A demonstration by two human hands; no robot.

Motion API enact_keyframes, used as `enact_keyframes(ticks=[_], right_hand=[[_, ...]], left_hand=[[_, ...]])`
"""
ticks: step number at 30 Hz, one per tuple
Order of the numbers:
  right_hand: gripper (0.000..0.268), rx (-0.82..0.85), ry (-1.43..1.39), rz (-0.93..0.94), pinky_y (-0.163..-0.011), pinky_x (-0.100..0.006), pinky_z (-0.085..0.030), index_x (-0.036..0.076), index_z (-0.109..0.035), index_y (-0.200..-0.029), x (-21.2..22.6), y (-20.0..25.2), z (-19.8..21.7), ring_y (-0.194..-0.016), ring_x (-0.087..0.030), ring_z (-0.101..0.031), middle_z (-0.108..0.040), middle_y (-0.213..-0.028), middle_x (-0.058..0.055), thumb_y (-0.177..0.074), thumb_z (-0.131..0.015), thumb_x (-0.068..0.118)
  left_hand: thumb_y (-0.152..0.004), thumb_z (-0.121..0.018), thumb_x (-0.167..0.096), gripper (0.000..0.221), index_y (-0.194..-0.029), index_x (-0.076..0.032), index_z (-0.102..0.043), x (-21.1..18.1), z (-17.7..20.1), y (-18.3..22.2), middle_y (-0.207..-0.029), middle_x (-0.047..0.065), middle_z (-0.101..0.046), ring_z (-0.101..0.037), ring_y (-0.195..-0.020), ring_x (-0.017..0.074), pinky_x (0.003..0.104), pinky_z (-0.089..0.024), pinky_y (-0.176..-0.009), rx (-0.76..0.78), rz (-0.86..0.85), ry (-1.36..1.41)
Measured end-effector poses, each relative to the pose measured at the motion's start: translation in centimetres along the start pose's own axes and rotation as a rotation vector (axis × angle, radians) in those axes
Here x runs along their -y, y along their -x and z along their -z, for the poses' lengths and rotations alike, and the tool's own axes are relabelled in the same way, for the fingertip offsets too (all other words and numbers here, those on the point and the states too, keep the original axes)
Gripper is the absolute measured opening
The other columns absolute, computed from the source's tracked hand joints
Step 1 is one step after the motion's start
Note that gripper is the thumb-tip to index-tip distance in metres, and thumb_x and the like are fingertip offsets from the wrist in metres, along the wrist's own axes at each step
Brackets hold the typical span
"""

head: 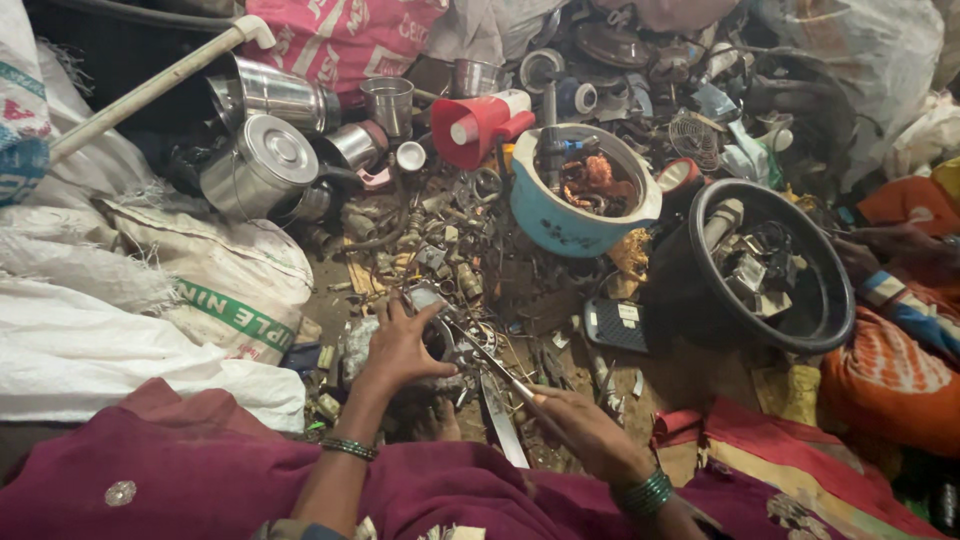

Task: The person sits on the floor and uses a metal file to smooth and shape a small metal object. They repeatedly file the object, reposition it, and continue filing different edges.

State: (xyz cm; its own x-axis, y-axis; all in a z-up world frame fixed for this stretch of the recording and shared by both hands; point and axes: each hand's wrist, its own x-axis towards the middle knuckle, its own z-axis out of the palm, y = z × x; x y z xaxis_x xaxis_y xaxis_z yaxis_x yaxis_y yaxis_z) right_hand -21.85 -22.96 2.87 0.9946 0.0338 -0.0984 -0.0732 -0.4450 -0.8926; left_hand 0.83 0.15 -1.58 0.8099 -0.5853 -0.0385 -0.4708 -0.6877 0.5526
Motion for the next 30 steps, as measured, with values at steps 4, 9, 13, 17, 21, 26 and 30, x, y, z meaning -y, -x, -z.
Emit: enact_keyframes(ticks=[4,9,13,17,21,26,30], right_hand=[[0.042,-0.097,-0.657,-0.598,-0.054,-0.022,-0.045,0.009,-0.068,-0.141,-0.4,-0.6,-0.8,-0.065,-0.007,-0.054,-0.068,-0.093,-0.002,-0.101,-0.061,0.020],[0.044,-0.128,0.411,-0.299,-0.052,-0.032,-0.048,0.009,-0.057,-0.144,0.4,-0.9,-3.8,-0.063,-0.015,-0.055,-0.065,-0.090,-0.007,-0.102,-0.057,0.021],[0.054,-0.273,0.982,0.172,-0.053,-0.035,-0.055,0.000,-0.051,-0.147,1.1,-0.1,-3.9,-0.071,-0.020,-0.063,-0.066,-0.091,-0.009,-0.094,-0.059,0.012],[0.050,-0.420,1.040,0.269,-0.062,-0.034,-0.057,0.005,-0.055,-0.141,1.4,-0.1,-3.4,-0.082,-0.022,-0.069,-0.070,-0.104,-0.010,-0.092,-0.062,0.010],[0.051,-0.325,0.700,-0.090,-0.071,-0.031,-0.058,0.014,-0.061,-0.138,1.5,-0.7,-2.8,-0.081,-0.018,-0.071,-0.073,-0.100,-0.007,-0.089,-0.073,0.018],[0.063,0.032,-0.242,-0.458,-0.071,-0.026,-0.055,0.011,-0.052,-0.148,2.0,-0.5,-0.4,-0.084,-0.011,-0.068,-0.075,-0.111,0.002,-0.087,-0.069,0.009],[0.059,0.008,-0.690,-0.442,-0.072,-0.023,-0.057,0.005,-0.047,-0.152,2.3,-0.7,-1.1,-0.082,-0.007,-0.066,-0.067,-0.104,-0.001,-0.095,-0.063,0.008]], left_hand=[[-0.042,-0.098,-0.052,0.113,-0.144,-0.038,-0.051,0.2,-0.2,-0.2,-0.159,0.036,-0.018,-0.020,-0.146,0.0574,0.058,-0.039,-0.112,0.014,0.017,-0.026],[-0.044,-0.097,-0.051,0.112,-0.145,-0.039,-0.051,0.0,0.0,-0.5,-0.159,0.036,-0.018,-0.022,-0.145,0.0584,0.058,-0.040,-0.112,0.034,0.027,-0.029],[-0.044,-0.098,-0.050,0.111,-0.145,-0.039,-0.052,-0.2,0.2,-0.3,-0.158,0.036,-0.019,-0.022,-0.145,0.0573,0.058,-0.041,-0.111,0.018,0.020,-0.019],[-0.043,-0.098,-0.050,0.112,-0.144,-0.039,-0.051,-0.6,0.3,-0.1,-0.157,0.035,-0.022,-0.022,-0.145,0.0546,0.059,-0.044,-0.108,0.004,0.028,-0.002],[-0.041,-0.098,-0.050,0.114,-0.144,-0.038,-0.051,-0.6,0.2,0.1,-0.156,0.036,-0.021,-0.021,-0.145,0.0562,0.058,-0.045,-0.108,-0.014,0.021,-0.006],[-0.042,-0.099,-0.051,0.114,-0.145,-0.038,-0.050,-0.4,0.2,0.3,-0.159,0.036,-0.017,-0.019,-0.145,0.0584,0.061,-0.042,-0.108,0.010,0.013,-0.033],[-0.043,-0.098,-0.050,0.114,-0.146,-0.039,-0.050,-0.6,0.4,0.4,-0.159,0.035,-0.019,-0.019,-0.147,0.0572,0.060,-0.043,-0.109,0.022,0.018,-0.051]])
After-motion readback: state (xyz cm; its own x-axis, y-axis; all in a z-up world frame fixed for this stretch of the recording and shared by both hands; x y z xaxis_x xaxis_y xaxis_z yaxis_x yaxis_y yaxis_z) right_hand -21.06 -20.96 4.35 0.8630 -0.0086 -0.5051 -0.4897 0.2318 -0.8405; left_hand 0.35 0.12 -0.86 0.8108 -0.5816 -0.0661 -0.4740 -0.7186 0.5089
